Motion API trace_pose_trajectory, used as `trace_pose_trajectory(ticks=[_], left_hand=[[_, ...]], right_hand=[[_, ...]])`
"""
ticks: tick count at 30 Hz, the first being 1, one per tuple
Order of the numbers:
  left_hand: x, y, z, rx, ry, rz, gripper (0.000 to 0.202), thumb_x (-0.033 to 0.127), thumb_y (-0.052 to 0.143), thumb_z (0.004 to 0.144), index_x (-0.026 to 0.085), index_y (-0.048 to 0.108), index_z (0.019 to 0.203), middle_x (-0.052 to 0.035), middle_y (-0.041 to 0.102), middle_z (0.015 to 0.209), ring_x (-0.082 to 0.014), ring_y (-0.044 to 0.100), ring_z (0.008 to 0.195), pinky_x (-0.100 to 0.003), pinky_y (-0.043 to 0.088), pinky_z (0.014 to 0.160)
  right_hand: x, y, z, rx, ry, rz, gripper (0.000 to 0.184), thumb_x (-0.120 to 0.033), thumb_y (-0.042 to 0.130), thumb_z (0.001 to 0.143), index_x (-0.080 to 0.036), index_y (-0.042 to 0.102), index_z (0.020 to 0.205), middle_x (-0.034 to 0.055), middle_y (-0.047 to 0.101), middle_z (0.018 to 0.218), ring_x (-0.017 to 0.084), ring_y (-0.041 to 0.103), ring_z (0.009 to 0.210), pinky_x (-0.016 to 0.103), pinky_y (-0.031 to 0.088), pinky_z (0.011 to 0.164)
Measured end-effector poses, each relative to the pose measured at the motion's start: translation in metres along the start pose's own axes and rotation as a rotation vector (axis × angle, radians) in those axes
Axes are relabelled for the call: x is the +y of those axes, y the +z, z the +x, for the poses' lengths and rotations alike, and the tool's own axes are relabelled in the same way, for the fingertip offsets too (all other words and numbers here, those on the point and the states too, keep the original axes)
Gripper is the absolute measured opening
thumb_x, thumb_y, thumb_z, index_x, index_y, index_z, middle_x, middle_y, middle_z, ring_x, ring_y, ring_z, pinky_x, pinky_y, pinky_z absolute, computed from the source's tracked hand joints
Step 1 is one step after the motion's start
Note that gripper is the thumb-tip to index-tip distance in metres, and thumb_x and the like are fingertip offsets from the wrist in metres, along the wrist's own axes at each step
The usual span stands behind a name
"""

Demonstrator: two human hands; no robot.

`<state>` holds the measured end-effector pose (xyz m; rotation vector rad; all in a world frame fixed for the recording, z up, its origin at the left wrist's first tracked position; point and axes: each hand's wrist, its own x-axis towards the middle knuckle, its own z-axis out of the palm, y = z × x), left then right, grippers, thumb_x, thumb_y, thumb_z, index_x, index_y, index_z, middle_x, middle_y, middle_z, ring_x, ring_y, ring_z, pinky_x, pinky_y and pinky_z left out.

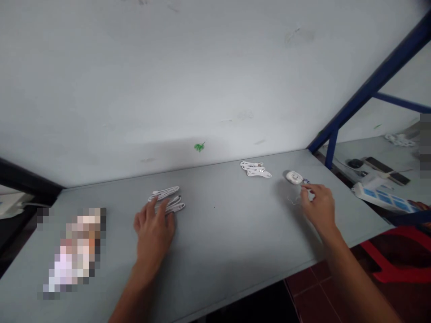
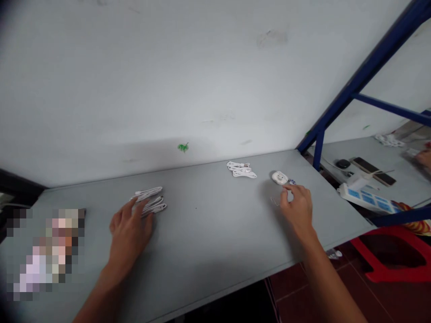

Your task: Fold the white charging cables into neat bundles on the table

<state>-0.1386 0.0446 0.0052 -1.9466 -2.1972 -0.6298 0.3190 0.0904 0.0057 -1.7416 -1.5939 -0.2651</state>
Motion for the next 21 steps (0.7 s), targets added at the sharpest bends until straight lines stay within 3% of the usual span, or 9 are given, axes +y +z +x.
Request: trace_pose_trajectory(ticks=[2, 6, 8, 10, 13, 15, 18, 19, 21], left_hand=[[0.0, 0.006, 0.005, -0.077, 0.081, 0.003, 0.047, 0.014, 0.042, 0.091, 0.025, 0.056, 0.134, -0.0111, 0.046, 0.151, -0.0315, 0.038, 0.14, -0.057, 0.021, 0.116], [-0.003, 0.02, 0.02, -0.215, 0.132, -0.017, 0.063, 0.001, 0.036, 0.083, 0.022, 0.052, 0.14, -0.0117, 0.042, 0.154, -0.0303, 0.031, 0.146, -0.061, 0.016, 0.118], [-0.008, 0.024, 0.025, -0.207, 0.109, -0.033, 0.061, 0.004, 0.036, 0.085, 0.018, 0.049, 0.143, -0.0141, 0.038, 0.157, -0.0314, 0.028, 0.148, -0.061, 0.017, 0.118], [-0.014, 0.025, 0.027, -0.193, 0.1, -0.041, 0.06, 0.005, 0.037, 0.087, 0.017, 0.048, 0.145, -0.0141, 0.033, 0.159, -0.032, 0.023, 0.149, -0.06, 0.017, 0.119], [-0.023, 0.027, 0.029, -0.195, 0.101, -0.059, 0.064, 0.002, 0.036, 0.085, 0.022, 0.047, 0.146, -0.0097, 0.033, 0.16, -0.0299, 0.022, 0.15, -0.058, 0.015, 0.12], [-0.027, 0.03, 0.03, -0.172, 0.085, -0.083, 0.066, 0.001, 0.037, 0.084, 0.024, 0.046, 0.146, -0.0094, 0.037, 0.158, -0.0283, 0.026, 0.149, -0.057, 0.016, 0.121], [-0.031, 0.032, 0.031, -0.084, 0.055, -0.131, 0.067, 0.001, 0.039, 0.083, 0.024, 0.046, 0.146, -0.0113, 0.043, 0.154, -0.0282, 0.029, 0.148, -0.057, 0.018, 0.12], [-0.031, 0.032, 0.032, -0.052, 0.057, -0.153, 0.066, 0.001, 0.04, 0.083, 0.024, 0.047, 0.144, -0.0113, 0.044, 0.153, -0.0285, 0.03, 0.147, -0.058, 0.018, 0.12], [-0.032, 0.029, 0.032, 0.021, 0.076, -0.206, 0.063, 0.001, 0.041, 0.082, 0.024, 0.051, 0.14, -0.0107, 0.047, 0.151, -0.0286, 0.032, 0.146, -0.058, 0.019, 0.119]], right_hand=[[-0.031, 0.004, 0.01, -0.041, 0.003, 0.101, 0.027, -0.033, 0.047, 0.086, -0.017, 0.068, 0.089, 0.0126, 0.068, 0.089, 0.025, 0.059, 0.078, 0.038, 0.046, 0.073], [-0.082, 0.013, 0.006, -0.554, 0.035, 0.417, 0.032, -0.04, 0.048, 0.09, -0.019, 0.062, 0.069, 0.002, 0.059, 0.065, 0.017, 0.05, 0.059, 0.029, 0.039, 0.057], [-0.082, 0.014, -0.005, -0.781, 0.082, 0.533, 0.038, -0.045, 0.05, 0.091, -0.02, 0.058, 0.064, -0.0012, 0.052, 0.057, 0.014, 0.045, 0.054, 0.027, 0.035, 0.054], [-0.063, 0.013, -0.015, -0.895, 0.199, 0.619, 0.041, -0.052, 0.053, 0.089, -0.019, 0.059, 0.065, -0.0016, 0.051, 0.055, 0.013, 0.045, 0.051, 0.027, 0.035, 0.051], [-0.023, 0.019, -0.015, -0.765, 0.464, 0.667, 0.046, -0.062, 0.054, 0.085, -0.018, 0.063, 0.071, 0.0008, 0.054, 0.056, 0.013, 0.043, 0.045, 0.028, 0.031, 0.044], [-0.006, 0.03, -0.004, -0.553, 0.483, 0.554, 0.047, -0.063, 0.052, 0.085, -0.019, 0.062, 0.07, 0.0011, 0.053, 0.054, 0.014, 0.043, 0.045, 0.029, 0.033, 0.045], [-0.006, 0.058, 0.015, -0.195, 0.263, 0.326, 0.044, -0.057, 0.051, 0.085, -0.016, 0.066, 0.081, 0.0088, 0.064, 0.073, 0.021, 0.057, 0.065, 0.034, 0.045, 0.059], [-0.011, 0.068, 0.02, -0.121, 0.173, 0.276, 0.045, -0.055, 0.051, 0.085, -0.013, 0.067, 0.091, 0.0132, 0.067, 0.087, 0.024, 0.06, 0.077, 0.036, 0.048, 0.066], [-0.023, 0.085, 0.026, -0.109, 0.015, 0.213, 0.049, -0.05, 0.054, 0.083, -0.011, 0.065, 0.11, 0.0184, 0.066, 0.108, 0.029, 0.059, 0.097, 0.042, 0.049, 0.082]])
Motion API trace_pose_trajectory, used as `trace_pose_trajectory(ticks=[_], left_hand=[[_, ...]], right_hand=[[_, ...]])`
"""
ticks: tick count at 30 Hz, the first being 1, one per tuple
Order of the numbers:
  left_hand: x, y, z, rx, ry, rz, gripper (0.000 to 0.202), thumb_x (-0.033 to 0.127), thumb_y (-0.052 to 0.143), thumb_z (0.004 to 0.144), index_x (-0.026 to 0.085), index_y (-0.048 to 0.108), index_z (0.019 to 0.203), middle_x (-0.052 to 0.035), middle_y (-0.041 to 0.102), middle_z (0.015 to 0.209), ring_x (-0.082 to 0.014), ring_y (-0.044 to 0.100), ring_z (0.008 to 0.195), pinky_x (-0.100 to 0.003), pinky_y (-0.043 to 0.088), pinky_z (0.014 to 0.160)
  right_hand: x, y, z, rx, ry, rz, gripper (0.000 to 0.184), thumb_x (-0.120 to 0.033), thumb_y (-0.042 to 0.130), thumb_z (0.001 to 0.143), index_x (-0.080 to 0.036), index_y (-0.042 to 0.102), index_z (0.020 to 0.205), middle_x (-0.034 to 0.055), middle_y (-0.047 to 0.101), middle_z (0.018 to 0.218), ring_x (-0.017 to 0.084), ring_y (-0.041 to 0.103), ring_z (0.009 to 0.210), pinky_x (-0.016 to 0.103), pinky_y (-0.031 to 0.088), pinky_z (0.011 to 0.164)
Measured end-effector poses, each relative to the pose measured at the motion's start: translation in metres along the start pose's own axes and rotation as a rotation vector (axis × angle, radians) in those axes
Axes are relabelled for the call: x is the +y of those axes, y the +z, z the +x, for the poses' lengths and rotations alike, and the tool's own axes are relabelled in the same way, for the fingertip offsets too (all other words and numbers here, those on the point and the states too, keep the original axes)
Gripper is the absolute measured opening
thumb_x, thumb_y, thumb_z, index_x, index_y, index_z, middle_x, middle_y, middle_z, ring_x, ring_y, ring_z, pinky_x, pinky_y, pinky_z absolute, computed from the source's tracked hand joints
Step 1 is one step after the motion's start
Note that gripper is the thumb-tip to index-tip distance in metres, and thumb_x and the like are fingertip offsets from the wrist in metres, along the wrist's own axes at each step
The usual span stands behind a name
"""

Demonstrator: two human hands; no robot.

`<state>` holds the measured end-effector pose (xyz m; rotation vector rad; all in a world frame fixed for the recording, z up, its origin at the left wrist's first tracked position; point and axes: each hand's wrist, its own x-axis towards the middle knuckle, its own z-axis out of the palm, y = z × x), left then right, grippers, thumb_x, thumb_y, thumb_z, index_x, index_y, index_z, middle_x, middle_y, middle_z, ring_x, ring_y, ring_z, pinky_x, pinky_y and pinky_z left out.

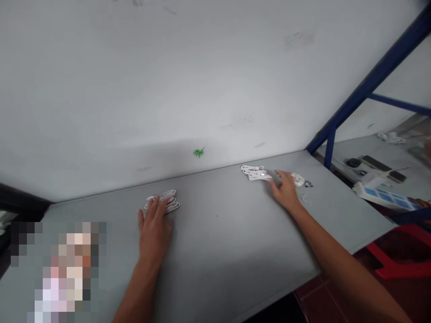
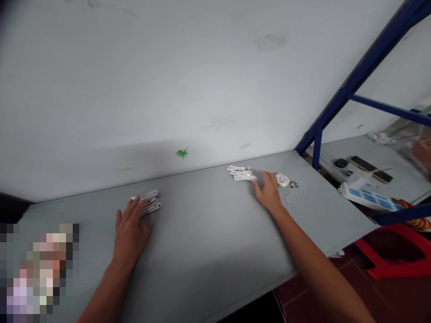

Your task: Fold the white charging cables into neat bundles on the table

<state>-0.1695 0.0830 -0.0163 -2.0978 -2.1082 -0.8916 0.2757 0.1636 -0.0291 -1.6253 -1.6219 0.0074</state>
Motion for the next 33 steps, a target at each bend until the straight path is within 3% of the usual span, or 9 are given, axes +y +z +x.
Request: trace_pose_trajectory(ticks=[3, 6, 9, 11, 14, 18, 27, 30, 33], left_hand=[[0.005, -0.003, -0.002, 0.14, 0.048, -0.106, 0.05, 0.003, 0.045, 0.081, 0.022, 0.061, 0.125, -0.0111, 0.057, 0.14, -0.0286, 0.044, 0.138, -0.056, 0.023, 0.119], [0.029, 0.003, -0.007, 0.207, -0.019, -0.312, 0.03, 0.016, 0.051, 0.083, 0.019, 0.067, 0.108, -0.0115, 0.069, 0.116, -0.0274, 0.06, 0.117, -0.051, 0.039, 0.109], [0.076, 0.025, -0.007, -0.048, -0.286, -0.715, 0.035, 0.038, 0.05, 0.091, 0.015, 0.065, 0.113, -0.01, 0.072, 0.091, -0.0214, 0.068, 0.081, -0.039, 0.056, 0.078], [0.108, 0.043, -0.002, -0.253, -0.414, -1.008, 0.05, 0.053, 0.052, 0.089, 0.012, 0.063, 0.115, -0.0118, 0.073, 0.091, -0.0196, 0.068, 0.072, -0.032, 0.056, 0.063], [0.132, 0.059, 0.009, -0.277, -0.488, -1.223, 0.053, 0.064, 0.059, 0.082, 0.013, 0.067, 0.096, -0.0108, 0.072, 0.089, -0.0208, 0.068, 0.075, -0.031, 0.056, 0.063], [0.12, 0.058, 0.014, -0.21, -0.394, -1.205, 0.049, 0.06, 0.064, 0.08, 0.014, 0.068, 0.096, -0.0081, 0.072, 0.09, -0.0213, 0.069, 0.081, -0.034, 0.056, 0.074], [0.121, 0.046, 0.009, -0.225, 0.003, -0.963, 0.02, 0.037, 0.066, 0.086, 0.02, 0.074, 0.091, -0.0077, 0.071, 0.1, -0.0195, 0.065, 0.094, -0.031, 0.05, 0.088], [0.123, 0.043, 0.009, -0.27, -0.091, -1.033, 0.023, 0.04, 0.068, 0.084, 0.018, 0.073, 0.087, -0.0065, 0.071, 0.091, -0.0187, 0.066, 0.086, -0.03, 0.051, 0.082], [0.122, 0.04, 0.009, -0.428, -0.32, -1.24, 0.034, 0.047, 0.069, 0.081, 0.015, 0.067, 0.092, -0.003, 0.067, 0.074, -0.0155, 0.063, 0.063, -0.028, 0.052, 0.063]], right_hand=[[-0.008, 0.013, -0.001, -0.144, -0.054, -0.032, 0.041, -0.043, 0.054, 0.086, -0.014, 0.067, 0.111, 0.0157, 0.069, 0.103, 0.029, 0.06, 0.096, 0.046, 0.048, 0.09], [-0.02, 0.012, -0.016, -0.181, 0.057, 0.066, 0.033, -0.044, 0.056, 0.087, -0.016, 0.069, 0.099, 0.0107, 0.071, 0.088, 0.024, 0.062, 0.077, 0.041, 0.051, 0.077], [-0.054, 0.016, -0.037, -0.167, 0.129, 0.305, 0.033, -0.047, 0.059, 0.087, -0.017, 0.069, 0.096, 0.0079, 0.072, 0.084, 0.021, 0.063, 0.072, 0.035, 0.051, 0.069], [-0.085, 0.026, -0.049, -0.2, 0.065, 0.447, 0.029, -0.045, 0.06, 0.088, -0.018, 0.069, 0.095, 0.0078, 0.072, 0.086, 0.02, 0.064, 0.074, 0.032, 0.051, 0.069], [-0.124, 0.043, -0.054, -0.355, -0.082, 0.608, 0.024, -0.042, 0.066, 0.085, -0.019, 0.07, 0.091, 0.0055, 0.071, 0.083, 0.017, 0.063, 0.073, 0.03, 0.05, 0.071], [-0.14, 0.051, -0.045, -0.64, -0.031, 0.776, 0.026, -0.044, 0.068, 0.084, -0.019, 0.071, 0.084, 0.0019, 0.068, 0.074, 0.015, 0.058, 0.067, 0.027, 0.046, 0.065], [-0.123, 0.05, -0.028, -0.953, 0.264, 0.995, 0.033, -0.049, 0.075, 0.073, -0.017, 0.068, 0.079, 0.0007, 0.064, 0.07, 0.013, 0.055, 0.061, 0.028, 0.046, 0.062], [-0.126, 0.045, -0.03, -0.89, 0.166, 0.943, 0.028, -0.046, 0.07, 0.079, -0.018, 0.067, 0.078, 0.0012, 0.062, 0.07, 0.014, 0.055, 0.063, 0.029, 0.046, 0.062], [-0.135, 0.035, -0.033, -0.695, -0.134, 0.823, 0.017, -0.034, 0.062, 0.087, -0.019, 0.067, 0.081, 0.0037, 0.062, 0.08, 0.015, 0.056, 0.071, 0.028, 0.046, 0.066]])
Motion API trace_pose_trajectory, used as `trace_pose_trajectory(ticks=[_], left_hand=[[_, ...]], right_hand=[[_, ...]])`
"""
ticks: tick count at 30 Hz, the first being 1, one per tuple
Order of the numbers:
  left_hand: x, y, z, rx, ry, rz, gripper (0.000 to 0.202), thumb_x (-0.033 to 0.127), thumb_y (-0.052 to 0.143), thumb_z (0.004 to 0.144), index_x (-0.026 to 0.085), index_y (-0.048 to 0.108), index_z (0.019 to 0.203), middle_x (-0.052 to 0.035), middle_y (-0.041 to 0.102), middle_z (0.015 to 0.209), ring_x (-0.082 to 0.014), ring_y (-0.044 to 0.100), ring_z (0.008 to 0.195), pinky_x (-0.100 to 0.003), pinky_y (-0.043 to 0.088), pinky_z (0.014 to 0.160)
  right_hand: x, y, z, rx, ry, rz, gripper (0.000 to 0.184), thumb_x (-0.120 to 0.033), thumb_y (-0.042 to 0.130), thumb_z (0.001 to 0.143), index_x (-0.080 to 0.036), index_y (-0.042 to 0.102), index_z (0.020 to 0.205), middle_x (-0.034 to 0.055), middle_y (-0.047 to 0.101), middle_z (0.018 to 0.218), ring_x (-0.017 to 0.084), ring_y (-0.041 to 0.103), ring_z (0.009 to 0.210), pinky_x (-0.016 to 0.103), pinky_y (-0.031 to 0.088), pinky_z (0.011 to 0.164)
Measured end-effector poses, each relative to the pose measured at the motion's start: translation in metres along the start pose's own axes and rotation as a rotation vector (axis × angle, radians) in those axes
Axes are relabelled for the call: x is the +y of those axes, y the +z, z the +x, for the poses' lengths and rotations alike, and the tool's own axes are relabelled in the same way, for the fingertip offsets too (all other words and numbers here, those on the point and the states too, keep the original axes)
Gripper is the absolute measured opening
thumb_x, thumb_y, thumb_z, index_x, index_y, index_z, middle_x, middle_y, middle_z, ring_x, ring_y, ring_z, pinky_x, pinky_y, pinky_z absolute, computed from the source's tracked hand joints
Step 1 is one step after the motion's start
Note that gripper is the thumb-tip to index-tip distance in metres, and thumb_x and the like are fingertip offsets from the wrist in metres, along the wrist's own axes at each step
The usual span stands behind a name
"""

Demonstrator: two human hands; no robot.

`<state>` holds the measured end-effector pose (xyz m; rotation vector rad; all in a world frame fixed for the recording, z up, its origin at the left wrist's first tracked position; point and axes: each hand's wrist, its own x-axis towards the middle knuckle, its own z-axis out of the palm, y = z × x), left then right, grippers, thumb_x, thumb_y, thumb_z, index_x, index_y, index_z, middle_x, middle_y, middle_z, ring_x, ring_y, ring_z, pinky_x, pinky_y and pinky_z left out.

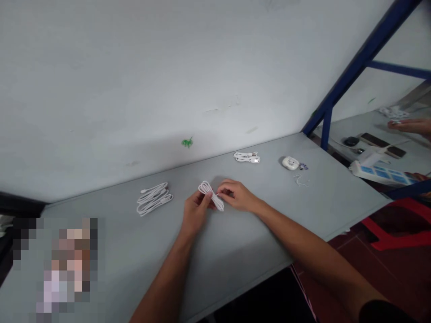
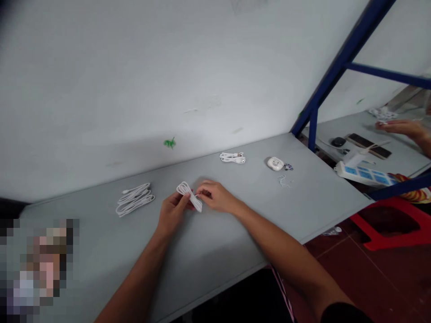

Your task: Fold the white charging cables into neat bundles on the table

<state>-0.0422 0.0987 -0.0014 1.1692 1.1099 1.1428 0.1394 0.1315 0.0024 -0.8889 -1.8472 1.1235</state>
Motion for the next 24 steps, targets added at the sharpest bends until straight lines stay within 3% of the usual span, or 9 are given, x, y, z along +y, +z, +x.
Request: trace_pose_trajectory(ticks=[2, 4, 6, 10, 13, 15, 18, 21, 24], left_hand=[[0.001, -0.001, -0.001, -0.029, -0.143, -0.163, 0.046, 0.049, 0.072, 0.078, 0.016, 0.061, 0.109, 0.0005, 0.064, 0.066, -0.0141, 0.058, 0.052, -0.026, 0.048, 0.051], [0.0, -0.001, -0.002, -0.021, -0.181, -0.215, 0.063, 0.048, 0.072, 0.079, 0.018, 0.049, 0.13, 0.0037, 0.062, 0.062, -0.0137, 0.056, 0.047, -0.025, 0.046, 0.048], [-0.002, -0.001, -0.003, -0.013, -0.093, -0.118, 0.062, 0.045, 0.066, 0.084, 0.02, 0.044, 0.136, 0.0027, 0.064, 0.064, -0.0137, 0.057, 0.049, -0.026, 0.048, 0.052], [-0.005, 0.0, -0.006, -0.057, 0.254, 0.273, 0.035, 0.034, 0.061, 0.087, 0.02, 0.064, 0.119, -0.0082, 0.069, 0.097, -0.0166, 0.063, 0.079, -0.029, 0.05, 0.072], [-0.001, 0.001, -0.006, -0.014, 0.339, 0.445, 0.031, 0.03, 0.062, 0.085, 0.021, 0.07, 0.115, -0.009, 0.064, 0.103, -0.0166, 0.06, 0.083, -0.028, 0.049, 0.071], [0.003, 0.001, -0.006, 0.033, 0.304, 0.432, 0.023, 0.034, 0.062, 0.086, 0.02, 0.073, 0.101, -0.0086, 0.062, 0.1, -0.0175, 0.059, 0.086, -0.027, 0.049, 0.07], [0.006, 0.002, -0.004, -0.03, 0.14, 0.24, 0.03, 0.046, 0.061, 0.086, 0.016, 0.069, 0.084, -0.0061, 0.064, 0.085, -0.0174, 0.061, 0.079, -0.027, 0.05, 0.068], [0.005, 0.003, -0.004, -0.1, -0.085, -0.043, 0.041, 0.052, 0.064, 0.083, 0.016, 0.06, 0.101, 0.0002, 0.063, 0.067, -0.0148, 0.06, 0.058, -0.027, 0.05, 0.059], [0.003, 0.005, -0.005, -0.064, -0.166, -0.193, 0.055, 0.052, 0.066, 0.082, 0.018, 0.048, 0.122, 0.0031, 0.065, 0.063, -0.014, 0.059, 0.048, -0.025, 0.047, 0.052]], right_hand=[[-0.007, 0.002, -0.003, 0.004, -0.137, -0.085, 0.012, -0.028, 0.059, 0.09, -0.019, 0.067, 0.085, 0.0054, 0.062, 0.087, 0.015, 0.056, 0.076, 0.028, 0.047, 0.068], [-0.01, 0.004, -0.005, 0.003, -0.156, -0.071, 0.011, -0.026, 0.058, 0.091, -0.02, 0.066, 0.088, 0.0056, 0.062, 0.09, 0.014, 0.057, 0.076, 0.027, 0.048, 0.067], [-0.007, 0.006, -0.006, 0.013, -0.075, 0.01, 0.011, -0.029, 0.059, 0.091, -0.02, 0.065, 0.088, 0.0047, 0.062, 0.09, 0.014, 0.058, 0.075, 0.026, 0.049, 0.066], [0.002, 0.008, -0.003, 0.015, 0.178, 0.298, 0.024, -0.042, 0.067, 0.085, -0.019, 0.062, 0.084, 0.0, 0.062, 0.075, 0.013, 0.058, 0.063, 0.027, 0.052, 0.061], [0.003, 0.009, -0.001, -0.003, 0.267, 0.426, 0.032, -0.048, 0.072, 0.078, -0.019, 0.062, 0.083, -0.0015, 0.06, 0.07, 0.012, 0.056, 0.057, 0.027, 0.051, 0.056], [0.0, 0.009, -0.001, -0.003, 0.272, 0.39, 0.031, -0.048, 0.071, 0.079, -0.019, 0.062, 0.083, -0.0018, 0.059, 0.068, 0.012, 0.054, 0.056, 0.026, 0.049, 0.054], [-0.007, 0.01, -0.004, 0.038, 0.169, 0.182, 0.021, -0.04, 0.065, 0.085, -0.019, 0.062, 0.082, -0.0003, 0.059, 0.073, 0.012, 0.054, 0.061, 0.023, 0.045, 0.053], [-0.01, 0.01, -0.008, 0.073, -0.028, -0.039, 0.011, -0.03, 0.06, 0.089, -0.02, 0.064, 0.086, 0.0029, 0.061, 0.084, 0.014, 0.057, 0.073, 0.024, 0.046, 0.06], [-0.009, 0.01, -0.009, 0.079, -0.109, -0.094, 0.007, -0.026, 0.057, 0.089, -0.021, 0.063, 0.089, 0.0038, 0.062, 0.087, 0.015, 0.058, 0.074, 0.026, 0.047, 0.063]])
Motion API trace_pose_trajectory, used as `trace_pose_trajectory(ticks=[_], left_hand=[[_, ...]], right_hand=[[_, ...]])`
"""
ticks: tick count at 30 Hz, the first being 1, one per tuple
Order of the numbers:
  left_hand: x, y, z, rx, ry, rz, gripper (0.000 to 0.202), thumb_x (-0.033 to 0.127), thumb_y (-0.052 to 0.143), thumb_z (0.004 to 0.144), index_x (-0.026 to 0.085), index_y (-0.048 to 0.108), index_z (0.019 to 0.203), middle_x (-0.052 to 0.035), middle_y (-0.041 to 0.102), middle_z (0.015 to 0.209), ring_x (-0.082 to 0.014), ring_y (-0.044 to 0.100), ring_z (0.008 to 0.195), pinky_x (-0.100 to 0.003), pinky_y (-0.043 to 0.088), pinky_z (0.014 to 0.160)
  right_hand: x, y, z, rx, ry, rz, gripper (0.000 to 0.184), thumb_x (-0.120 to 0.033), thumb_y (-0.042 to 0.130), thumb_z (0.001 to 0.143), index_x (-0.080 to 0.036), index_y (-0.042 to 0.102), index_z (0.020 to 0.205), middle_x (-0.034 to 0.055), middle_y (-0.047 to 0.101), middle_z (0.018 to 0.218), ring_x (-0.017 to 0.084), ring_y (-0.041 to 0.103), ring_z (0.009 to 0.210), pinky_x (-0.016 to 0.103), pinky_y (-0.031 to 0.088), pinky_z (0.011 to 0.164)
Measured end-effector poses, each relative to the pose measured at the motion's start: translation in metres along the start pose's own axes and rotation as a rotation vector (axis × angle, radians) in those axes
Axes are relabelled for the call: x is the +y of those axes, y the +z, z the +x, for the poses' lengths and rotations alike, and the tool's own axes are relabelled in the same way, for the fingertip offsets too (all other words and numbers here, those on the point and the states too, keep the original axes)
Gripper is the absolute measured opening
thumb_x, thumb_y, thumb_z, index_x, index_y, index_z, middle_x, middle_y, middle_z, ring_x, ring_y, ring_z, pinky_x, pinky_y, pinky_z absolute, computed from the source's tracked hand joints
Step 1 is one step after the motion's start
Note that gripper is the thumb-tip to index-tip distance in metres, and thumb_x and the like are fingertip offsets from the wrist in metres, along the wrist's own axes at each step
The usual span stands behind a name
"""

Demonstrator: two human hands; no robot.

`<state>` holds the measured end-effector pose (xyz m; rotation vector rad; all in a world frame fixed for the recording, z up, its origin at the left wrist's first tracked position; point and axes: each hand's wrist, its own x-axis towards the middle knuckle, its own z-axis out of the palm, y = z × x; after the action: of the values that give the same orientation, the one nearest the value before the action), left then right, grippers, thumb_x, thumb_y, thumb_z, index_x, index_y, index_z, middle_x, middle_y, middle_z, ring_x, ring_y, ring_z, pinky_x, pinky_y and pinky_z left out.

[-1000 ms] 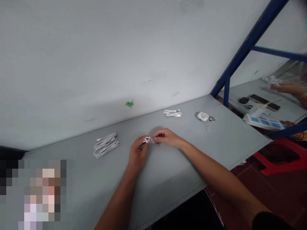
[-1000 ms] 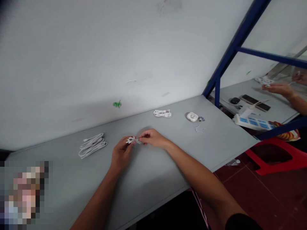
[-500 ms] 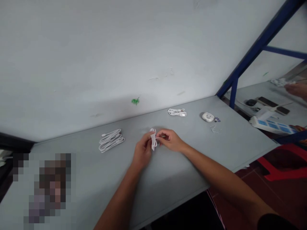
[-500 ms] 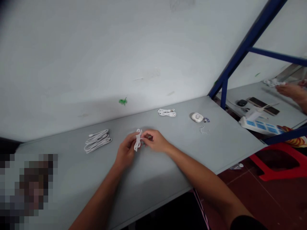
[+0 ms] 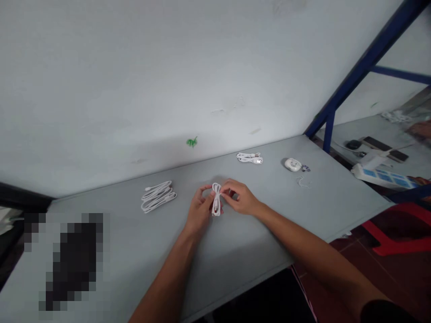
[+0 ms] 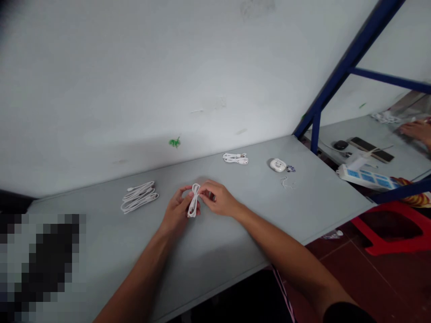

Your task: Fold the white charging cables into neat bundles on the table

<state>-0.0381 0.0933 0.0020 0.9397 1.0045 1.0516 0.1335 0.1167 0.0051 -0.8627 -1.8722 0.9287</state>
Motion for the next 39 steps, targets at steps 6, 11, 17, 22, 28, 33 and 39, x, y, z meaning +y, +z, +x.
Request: trace_pose_trajectory(ticks=[6, 11, 17, 22, 28, 33, 39], left_hand=[[-0.002, 0.002, -0.003, -0.035, 0.252, 0.206, 0.036, 0.039, 0.067, 0.083, 0.018, 0.064, 0.112, -0.0044, 0.073, 0.082, -0.0158, 0.066, 0.07, -0.03, 0.052, 0.072], [0.003, 0.0, -0.003, 0.073, 0.361, 0.429, 0.027, 0.038, 0.072, 0.078, 0.02, 0.074, 0.097, -0.0048, 0.072, 0.086, -0.0169, 0.063, 0.075, -0.029, 0.05, 0.075], [0.002, -0.003, 0.001, -0.038, 0.107, 0.232, 0.045, 0.058, 0.061, 0.084, 0.015, 0.067, 0.074, -0.0038, 0.063, 0.068, -0.0154, 0.056, 0.065, -0.028, 0.047, 0.067], [0.006, -0.001, -0.001, -0.111, -0.022, 0.054, 0.043, 0.057, 0.067, 0.079, 0.015, 0.062, 0.075, 0.0004, 0.054, 0.062, -0.0107, 0.048, 0.055, -0.023, 0.04, 0.055], [0.025, -0.009, -0.004, -0.219, 0.107, 0.414, 0.041, 0.055, 0.06, 0.085, 0.016, 0.061, 0.074, 0.0029, 0.049, 0.059, -0.0107, 0.041, 0.055, -0.023, 0.034, 0.053], [0.025, -0.012, -0.005, -0.153, 0.262, 0.583, 0.034, 0.048, 0.057, 0.087, 0.016, 0.065, 0.08, 0.0013, 0.054, 0.065, -0.013, 0.045, 0.061, -0.024, 0.038, 0.059], [0.016, -0.012, -0.003, -0.032, 0.448, 0.69, 0.019, 0.036, 0.061, 0.087, 0.019, 0.069, 0.083, -0.0026, 0.064, 0.074, -0.0155, 0.055, 0.069, -0.026, 0.044, 0.068]], right_hand=[[0.003, 0.0, 0.002, 0.046, 0.193, 0.077, 0.008, -0.026, 0.058, 0.087, -0.019, 0.06, 0.084, -0.0009, 0.057, 0.074, 0.012, 0.054, 0.064, 0.023, 0.045, 0.057], [0.0, -0.004, 0.003, 0.013, 0.096, -0.001, 0.009, -0.026, 0.057, 0.089, -0.02, 0.064, 0.088, 0.0022, 0.059, 0.083, 0.013, 0.056, 0.07, 0.023, 0.045, 0.059], [-0.003, -0.007, 0.0, -0.045, -0.154, -0.132, 0.015, -0.024, 0.051, 0.095, -0.021, 0.065, 0.091, 0.0061, 0.059, 0.09, 0.015, 0.056, 0.074, 0.027, 0.048, 0.063], [-0.003, -0.012, -0.001, -0.087, -0.246, -0.213, 0.018, -0.022, 0.049, 0.097, -0.023, 0.067, 0.096, 0.0071, 0.06, 0.095, 0.017, 0.058, 0.081, 0.031, 0.051, 0.072], [-0.003, -0.015, -0.002, -0.131, -0.266, -0.287, 0.016, -0.023, 0.051, 0.097, -0.023, 0.068, 0.096, 0.0082, 0.062, 0.1, 0.018, 0.059, 0.087, 0.031, 0.05, 0.075], [-0.008, -0.011, 0.0, -0.161, -0.029, -0.101, 0.011, -0.027, 0.055, 0.094, -0.02, 0.064, 0.092, 0.0057, 0.062, 0.094, 0.015, 0.058, 0.077, 0.027, 0.049, 0.067], [0.0, -0.009, 0.002, -0.233, 0.475, 0.297, 0.024, -0.042, 0.061, 0.089, -0.017, 0.064, 0.086, -0.0027, 0.058, 0.063, 0.011, 0.056, 0.053, 0.023, 0.047, 0.052]])
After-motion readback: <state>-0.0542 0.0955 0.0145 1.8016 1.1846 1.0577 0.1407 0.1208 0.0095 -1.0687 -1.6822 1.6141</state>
